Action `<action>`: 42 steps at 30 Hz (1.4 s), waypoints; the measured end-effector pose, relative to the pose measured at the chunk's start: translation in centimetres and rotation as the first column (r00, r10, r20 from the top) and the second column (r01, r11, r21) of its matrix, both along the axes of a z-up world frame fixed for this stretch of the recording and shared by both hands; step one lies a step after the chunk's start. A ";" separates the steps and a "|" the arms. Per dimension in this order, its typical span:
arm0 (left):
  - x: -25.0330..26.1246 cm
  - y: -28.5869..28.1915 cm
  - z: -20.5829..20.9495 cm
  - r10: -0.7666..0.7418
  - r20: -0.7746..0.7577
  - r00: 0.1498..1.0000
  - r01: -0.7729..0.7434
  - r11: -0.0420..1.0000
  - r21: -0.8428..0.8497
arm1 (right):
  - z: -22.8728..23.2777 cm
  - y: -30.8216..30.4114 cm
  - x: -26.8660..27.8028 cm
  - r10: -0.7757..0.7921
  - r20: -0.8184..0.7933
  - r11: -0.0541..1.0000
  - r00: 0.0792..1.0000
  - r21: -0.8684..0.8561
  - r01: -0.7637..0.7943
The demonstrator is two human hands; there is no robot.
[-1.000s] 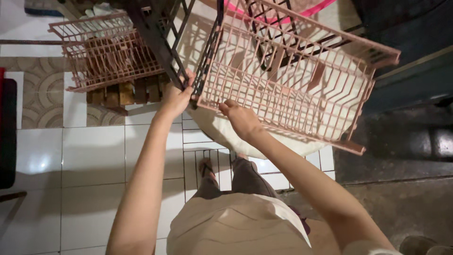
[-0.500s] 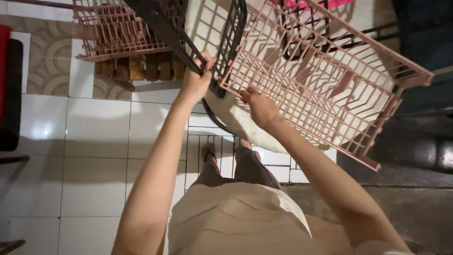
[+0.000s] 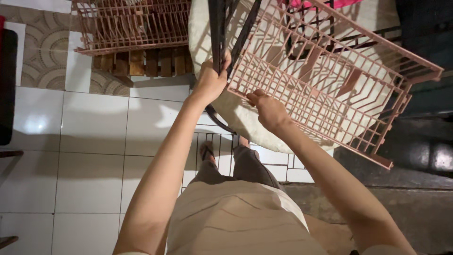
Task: The person assembles a metal rack by connecting black and pink wireframe panels. They align the panels, insert small fasteners into the joints, and secure each connection by hand. The assembled rack is placed on a cushioned surface in a tiled room.
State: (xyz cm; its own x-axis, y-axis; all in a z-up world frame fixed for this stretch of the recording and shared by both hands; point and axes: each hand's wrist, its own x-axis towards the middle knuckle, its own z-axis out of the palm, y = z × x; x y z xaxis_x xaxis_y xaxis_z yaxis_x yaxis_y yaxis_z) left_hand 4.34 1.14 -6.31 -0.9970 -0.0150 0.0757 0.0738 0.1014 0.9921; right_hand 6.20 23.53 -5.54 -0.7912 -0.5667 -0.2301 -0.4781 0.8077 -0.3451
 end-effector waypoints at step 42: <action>0.3 1.8 -5.3 0.204 0.045 0.978 -0.191 0.961 -0.198 | -4.2 -2.2 1.5 -0.030 0.030 0.999 0.999 -0.022 0.030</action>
State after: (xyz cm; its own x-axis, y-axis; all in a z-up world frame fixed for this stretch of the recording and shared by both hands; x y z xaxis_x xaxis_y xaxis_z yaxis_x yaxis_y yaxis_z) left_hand 4.69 2.95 -11.65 -0.9786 -0.2034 0.0321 -0.0303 0.2965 0.9546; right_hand 7.71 21.29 -9.73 -0.8008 -0.5481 -0.2416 -0.4430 0.8135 -0.3768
